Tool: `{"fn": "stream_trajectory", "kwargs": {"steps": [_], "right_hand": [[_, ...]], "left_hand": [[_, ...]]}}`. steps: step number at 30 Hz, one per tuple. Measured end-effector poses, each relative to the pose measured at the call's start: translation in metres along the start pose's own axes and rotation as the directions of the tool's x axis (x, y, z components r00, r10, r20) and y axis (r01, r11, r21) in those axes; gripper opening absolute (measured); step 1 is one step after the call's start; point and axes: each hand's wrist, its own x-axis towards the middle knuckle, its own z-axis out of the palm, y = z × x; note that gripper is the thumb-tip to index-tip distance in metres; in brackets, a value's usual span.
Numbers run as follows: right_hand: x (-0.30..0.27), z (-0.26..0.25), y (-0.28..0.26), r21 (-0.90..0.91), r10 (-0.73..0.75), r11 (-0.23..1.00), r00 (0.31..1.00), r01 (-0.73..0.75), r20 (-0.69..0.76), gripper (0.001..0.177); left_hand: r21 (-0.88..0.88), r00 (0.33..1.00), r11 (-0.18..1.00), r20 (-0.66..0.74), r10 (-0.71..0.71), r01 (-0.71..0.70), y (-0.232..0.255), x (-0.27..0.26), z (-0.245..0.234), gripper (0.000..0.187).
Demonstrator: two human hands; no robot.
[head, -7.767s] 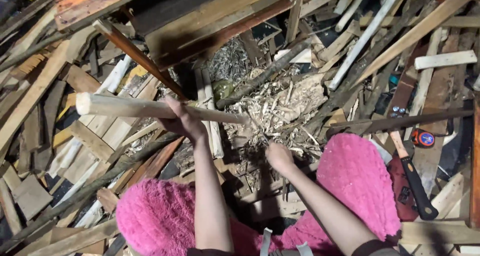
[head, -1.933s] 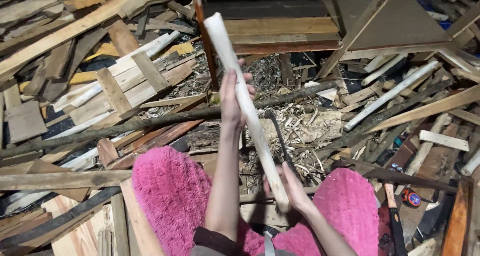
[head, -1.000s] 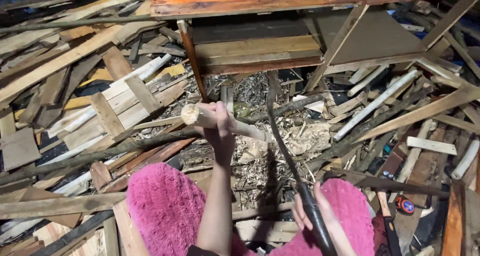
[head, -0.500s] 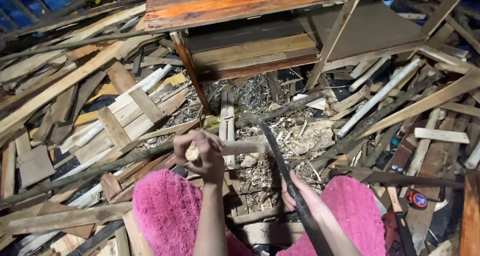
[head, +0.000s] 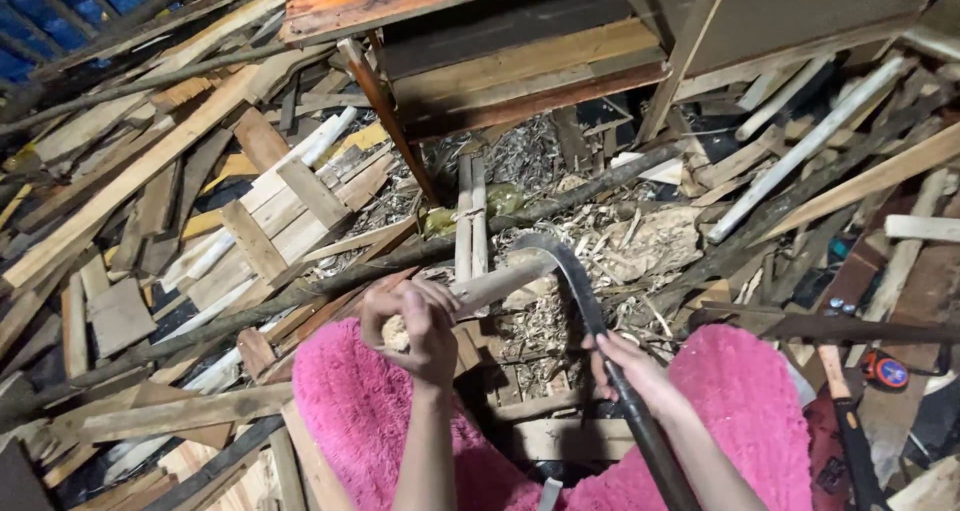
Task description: Shaving a wooden branch with a drawknife while sitting on the floor.
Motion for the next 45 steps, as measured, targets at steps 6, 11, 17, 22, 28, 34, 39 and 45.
{"fn": "stream_trajectory", "kwargs": {"steps": [6,11,17,22,28,34,39,45], "right_hand": [[-0.005,0.006,-0.002,0.221,0.097,0.972,0.994,-0.081,-0.06,0.027],[-0.024,0.055,-0.023,0.282,0.167,0.941,0.982,-0.185,0.087,0.018],[-0.014,0.038,-0.017,-0.042,0.185,0.98,0.97,-0.194,-0.157,0.035],[-0.036,0.073,-0.024,0.217,0.237,0.949,0.971,-0.23,-0.009,0.023],[-0.023,0.064,-0.014,0.194,0.183,0.965,0.983,-0.176,-0.016,0.023],[-0.033,0.093,-0.039,0.111,0.247,0.964,0.968,-0.242,-0.034,0.019],[-0.035,0.088,-0.036,0.114,0.239,0.968,0.962,-0.225,-0.134,0.022],[-0.031,0.086,-0.025,0.131,0.189,0.971,0.978,-0.199,0.087,0.02]], "left_hand": [[0.086,0.989,0.991,-0.094,0.114,-0.106,0.0,-0.017,0.005,0.015],[0.096,0.992,0.995,-0.124,0.002,0.01,-0.007,-0.032,-0.015,0.016],[0.137,0.988,0.984,-0.09,0.124,-0.112,0.004,-0.035,-0.005,0.015],[0.23,0.984,0.973,-0.17,0.059,-0.019,0.005,-0.039,-0.011,0.015],[0.225,0.974,0.972,-0.197,0.111,-0.065,0.012,-0.022,0.005,0.015],[0.395,0.964,0.919,-0.246,0.102,0.003,0.016,-0.03,-0.001,0.016],[0.44,0.939,0.898,-0.301,0.167,-0.018,0.019,-0.025,0.009,0.017],[0.557,0.915,0.829,-0.359,0.186,0.05,0.017,-0.027,-0.008,0.012]]}}
